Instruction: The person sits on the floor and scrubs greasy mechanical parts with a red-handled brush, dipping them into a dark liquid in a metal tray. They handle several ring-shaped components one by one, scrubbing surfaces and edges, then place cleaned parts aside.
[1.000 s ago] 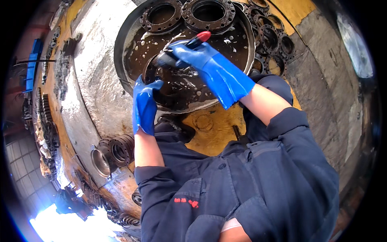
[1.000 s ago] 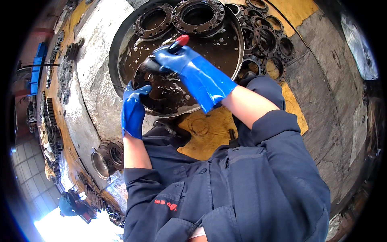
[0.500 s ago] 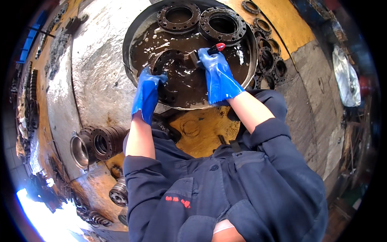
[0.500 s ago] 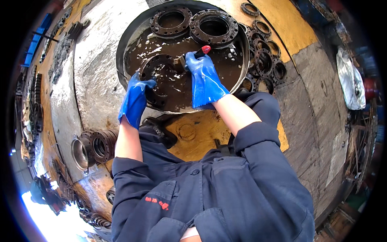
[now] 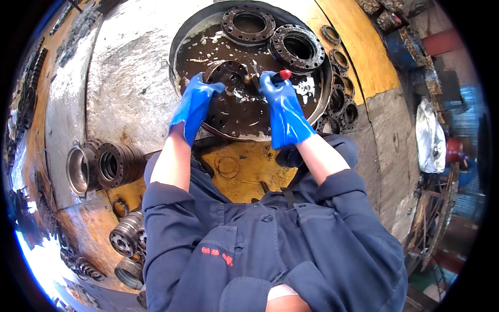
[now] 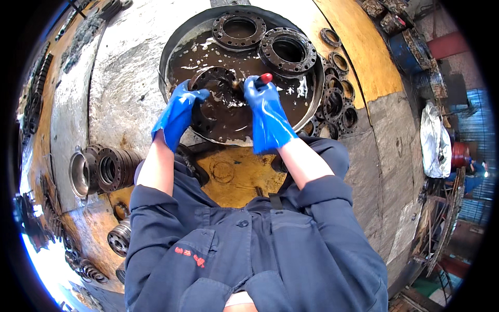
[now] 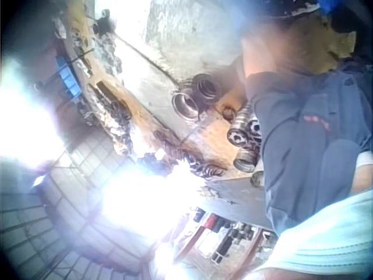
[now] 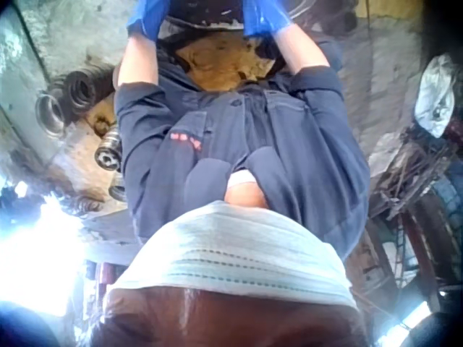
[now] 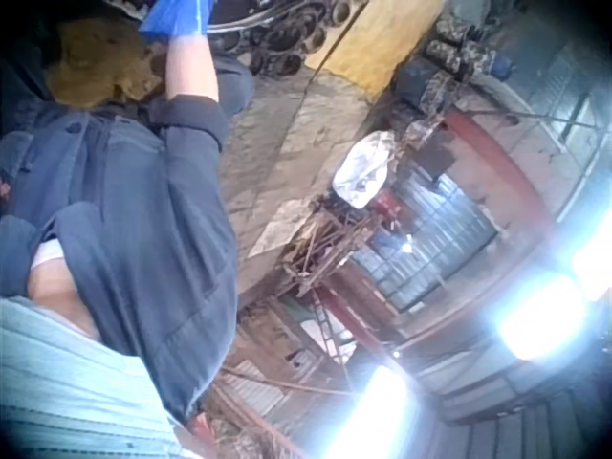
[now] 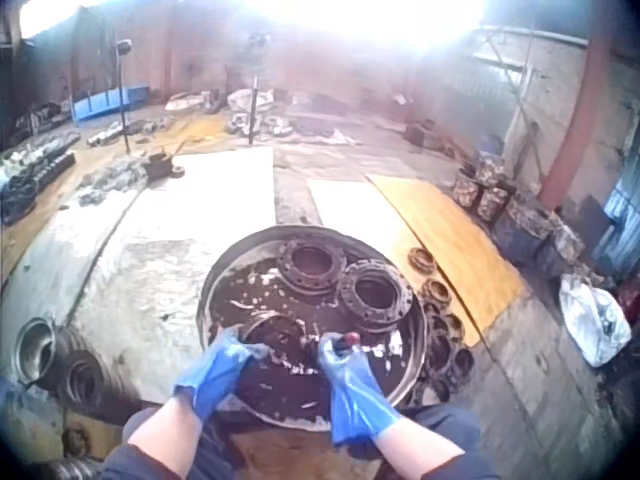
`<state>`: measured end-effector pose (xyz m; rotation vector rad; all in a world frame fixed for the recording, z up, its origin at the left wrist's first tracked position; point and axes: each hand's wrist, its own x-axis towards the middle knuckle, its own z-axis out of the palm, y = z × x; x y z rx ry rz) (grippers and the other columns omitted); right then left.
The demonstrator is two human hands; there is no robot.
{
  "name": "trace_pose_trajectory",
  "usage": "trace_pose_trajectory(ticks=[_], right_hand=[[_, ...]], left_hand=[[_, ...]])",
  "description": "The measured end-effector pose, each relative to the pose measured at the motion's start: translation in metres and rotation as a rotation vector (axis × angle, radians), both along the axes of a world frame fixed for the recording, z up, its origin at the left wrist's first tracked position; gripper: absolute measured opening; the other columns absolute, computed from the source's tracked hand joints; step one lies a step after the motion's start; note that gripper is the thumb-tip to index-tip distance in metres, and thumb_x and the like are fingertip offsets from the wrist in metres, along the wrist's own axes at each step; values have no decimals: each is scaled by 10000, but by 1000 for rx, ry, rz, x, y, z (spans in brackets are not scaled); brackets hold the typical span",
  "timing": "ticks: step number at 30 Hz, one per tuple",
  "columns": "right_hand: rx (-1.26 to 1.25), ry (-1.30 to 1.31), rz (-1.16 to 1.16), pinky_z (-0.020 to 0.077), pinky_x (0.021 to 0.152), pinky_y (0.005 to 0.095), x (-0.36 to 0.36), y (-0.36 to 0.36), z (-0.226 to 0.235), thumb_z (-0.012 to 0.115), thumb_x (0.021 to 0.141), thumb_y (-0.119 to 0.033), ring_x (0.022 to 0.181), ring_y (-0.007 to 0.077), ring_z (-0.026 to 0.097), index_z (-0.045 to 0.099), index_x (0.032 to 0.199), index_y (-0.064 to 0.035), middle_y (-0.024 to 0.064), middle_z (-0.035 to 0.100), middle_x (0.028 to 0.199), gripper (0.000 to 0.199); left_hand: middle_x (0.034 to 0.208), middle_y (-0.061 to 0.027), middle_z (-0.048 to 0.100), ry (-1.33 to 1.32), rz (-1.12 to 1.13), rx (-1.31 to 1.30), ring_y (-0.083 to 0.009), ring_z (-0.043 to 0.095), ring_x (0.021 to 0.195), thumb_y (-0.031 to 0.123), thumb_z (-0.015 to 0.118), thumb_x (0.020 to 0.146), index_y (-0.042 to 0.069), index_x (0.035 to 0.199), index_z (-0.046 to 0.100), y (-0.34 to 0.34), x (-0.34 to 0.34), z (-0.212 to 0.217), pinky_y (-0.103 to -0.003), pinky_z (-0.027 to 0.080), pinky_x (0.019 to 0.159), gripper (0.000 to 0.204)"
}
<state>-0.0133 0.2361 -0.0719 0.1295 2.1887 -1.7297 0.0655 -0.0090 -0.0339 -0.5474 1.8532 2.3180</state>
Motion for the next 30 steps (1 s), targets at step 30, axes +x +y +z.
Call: trace_pose_trajectory(ticks=[30], right_hand=[[47, -246, 439, 544, 760, 315, 44, -24, 50, 678, 1006, -405, 820, 158, 709, 770, 1086, -69, 50, 765, 905, 358]], left_hand=[[1390, -182, 692, 344, -92, -855, -289, 681, 1255, 135, 551, 1075, 41, 1472, 613, -23, 4, 6, -367, 531, 1083, 413]])
